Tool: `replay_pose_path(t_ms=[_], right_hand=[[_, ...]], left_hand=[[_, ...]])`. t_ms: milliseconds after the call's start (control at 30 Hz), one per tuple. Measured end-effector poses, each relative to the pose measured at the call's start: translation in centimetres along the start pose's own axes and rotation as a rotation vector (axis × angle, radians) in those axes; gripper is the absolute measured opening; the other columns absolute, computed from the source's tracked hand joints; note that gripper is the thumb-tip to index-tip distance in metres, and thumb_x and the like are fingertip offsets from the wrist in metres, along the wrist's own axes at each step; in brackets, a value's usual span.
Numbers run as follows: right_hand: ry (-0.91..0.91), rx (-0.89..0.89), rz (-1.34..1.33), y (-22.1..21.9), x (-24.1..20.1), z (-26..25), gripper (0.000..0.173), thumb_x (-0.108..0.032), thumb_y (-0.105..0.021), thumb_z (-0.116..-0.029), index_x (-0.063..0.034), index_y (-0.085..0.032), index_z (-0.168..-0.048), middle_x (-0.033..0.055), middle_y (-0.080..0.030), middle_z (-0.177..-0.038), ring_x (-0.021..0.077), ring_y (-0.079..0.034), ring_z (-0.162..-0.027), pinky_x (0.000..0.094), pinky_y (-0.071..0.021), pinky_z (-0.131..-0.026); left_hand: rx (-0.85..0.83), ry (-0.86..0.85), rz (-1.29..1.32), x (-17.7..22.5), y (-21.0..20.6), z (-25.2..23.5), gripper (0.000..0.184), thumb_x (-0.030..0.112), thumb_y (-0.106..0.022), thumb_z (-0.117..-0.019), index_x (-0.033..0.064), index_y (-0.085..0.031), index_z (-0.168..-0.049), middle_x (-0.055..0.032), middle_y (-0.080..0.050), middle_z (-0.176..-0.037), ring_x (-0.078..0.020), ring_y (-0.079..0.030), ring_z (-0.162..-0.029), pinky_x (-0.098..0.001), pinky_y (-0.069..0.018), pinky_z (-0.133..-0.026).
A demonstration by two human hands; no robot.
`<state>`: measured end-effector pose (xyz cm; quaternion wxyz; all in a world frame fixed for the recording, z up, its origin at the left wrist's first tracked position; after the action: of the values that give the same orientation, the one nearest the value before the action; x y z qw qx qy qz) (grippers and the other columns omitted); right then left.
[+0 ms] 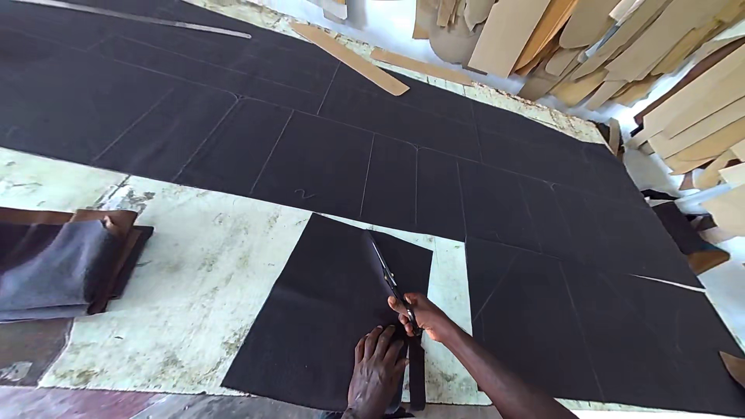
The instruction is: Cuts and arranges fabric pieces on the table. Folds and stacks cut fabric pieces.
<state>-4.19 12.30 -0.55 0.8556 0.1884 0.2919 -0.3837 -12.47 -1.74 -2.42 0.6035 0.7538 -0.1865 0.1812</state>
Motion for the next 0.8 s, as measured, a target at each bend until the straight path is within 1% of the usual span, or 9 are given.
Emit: replay_pose_path(t_ms=[100, 233, 367, 433, 500, 600, 667, 733, 800], right_hand=[[-0.015, 0.012, 0.002, -0.2, -0.6, -0.3, 0.046, -0.051, -0.066, -0.0970, -0.0084, -0.051, -0.103, 0.0005, -0.053, -0.067, 0.0109, -0.056, -0.053, 0.0253, -0.0527, -0.053], [0.038, 0.074, -0.004, -0.4, -0.3, -0.8, 0.043, -0.047, -0.069, -0.0963, -0.0065, -0.053, -0.099, 0.0009, -0.052, -0.063, 0.0106, -0.053, -0.047, 0.0253, -0.0509, -0.048], [0.078, 0.077, -0.028, -0.3, -0.1, -0.8, 0.045, -0.048, -0.069, -0.0963, -0.0053, -0.054, -0.098, 0.0020, -0.053, -0.063, 0.0108, -0.053, -0.047, 0.0249, -0.0504, -0.048], [0.093, 0.077, -0.055, -0.1, 0.2, -0.8, 0.047, -0.049, -0.069, -0.0955, -0.0046, -0.055, -0.097, 0.0034, -0.054, -0.063, 0.0122, -0.054, -0.047, 0.0262, -0.0510, -0.048], [0.105, 0.057, -0.081, 0.1, 0.4, -1.0, 0.047, -0.051, -0.069, -0.0948, -0.0053, -0.056, -0.097, 0.0037, -0.054, -0.063, 0.0129, -0.054, -0.047, 0.0273, -0.0518, -0.048], [0.120, -0.006, -0.094, 0.8, 0.4, -0.9, 0.047, -0.053, -0.066, -0.0963, -0.0067, -0.059, -0.099, 0.0027, -0.055, -0.065, 0.0121, -0.054, -0.048, 0.0273, -0.0517, -0.048], [0.120, -0.047, -0.090, 1.8, 0.8, -0.4, 0.046, -0.053, -0.063, -0.0978, -0.0071, -0.059, -0.101, 0.0018, -0.054, -0.066, 0.0112, -0.053, -0.048, 0.0269, -0.0512, -0.047], [0.107, -0.070, -0.107, 3.3, 2.1, 0.5, 0.045, -0.052, -0.063, -0.0984, -0.0074, -0.060, -0.101, 0.0018, -0.053, -0.065, 0.0113, -0.052, -0.048, 0.0271, -0.0509, -0.046], [0.092, -0.089, -0.104, 5.5, 3.9, 1.6, 0.044, -0.052, -0.061, -0.0991, -0.0077, -0.060, -0.102, 0.0017, -0.053, -0.066, 0.0113, -0.053, -0.048, 0.0271, -0.0518, -0.046]], left_hand=[[-0.001, 0.003, 0.004, 0.1, 0.0, 0.0, 0.040, 0.056, -0.048, -0.1020, 0.0301, -0.069, -0.123, 0.0043, -0.057, -0.148, -0.0247, -0.047, -0.141, -0.0514, -0.0377, -0.114], [-0.020, 0.022, 0.032, 0.1, 0.2, -0.1, 0.040, 0.055, -0.050, -0.1018, 0.0281, -0.070, -0.124, 0.0037, -0.056, -0.148, -0.0249, -0.048, -0.141, -0.0518, -0.0375, -0.114], [-0.043, 0.030, 0.037, 0.2, 0.2, -0.2, 0.042, 0.056, -0.048, -0.1020, 0.0276, -0.068, -0.127, 0.0032, -0.055, -0.150, -0.0253, -0.046, -0.143, -0.0522, -0.0358, -0.115], [-0.065, 0.047, 0.041, 0.2, 0.2, -0.2, 0.045, 0.057, -0.047, -0.1020, 0.0277, -0.066, -0.131, 0.0030, -0.051, -0.154, -0.0251, -0.041, -0.147, -0.0530, -0.0306, -0.120], [-0.065, 0.063, 0.030, 0.0, 0.2, -0.1, 0.049, 0.059, -0.045, -0.1018, 0.0285, -0.064, -0.135, 0.0033, -0.047, -0.158, -0.0245, -0.034, -0.152, -0.0536, -0.0230, -0.124], [-0.045, 0.100, -0.031, 0.0, 0.1, -0.2, 0.057, 0.063, -0.041, -0.1020, 0.0288, -0.059, -0.143, 0.0028, -0.041, -0.162, -0.0249, -0.026, -0.155, -0.0559, -0.0146, -0.127], [-0.050, 0.137, -0.084, 0.0, -0.1, -0.3, 0.061, 0.064, -0.038, -0.1025, 0.0278, -0.054, -0.149, 0.0023, -0.037, -0.165, -0.0257, -0.022, -0.157, -0.0574, -0.0125, -0.127], [-0.058, 0.182, -0.128, 0.0, -0.2, -0.3, 0.066, 0.066, -0.035, -0.1027, 0.0267, -0.048, -0.154, 0.0017, -0.030, -0.168, -0.0262, -0.016, -0.158, -0.0573, -0.0108, -0.128], [-0.050, 0.227, -0.163, -0.1, -0.3, -0.5, 0.072, 0.067, -0.034, -0.1021, 0.0242, -0.040, -0.159, -0.0014, -0.023, -0.171, -0.0293, -0.012, -0.159, -0.0570, -0.0088, -0.128]])
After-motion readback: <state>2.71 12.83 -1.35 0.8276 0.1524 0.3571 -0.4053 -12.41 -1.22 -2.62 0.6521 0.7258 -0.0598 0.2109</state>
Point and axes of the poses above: each hand's wrist, its own z-axis away from the middle knuckle, its own y-axis out of the back of the hand, x = y × z, the point moved 7 cm from there along -z, towards the middle knuckle
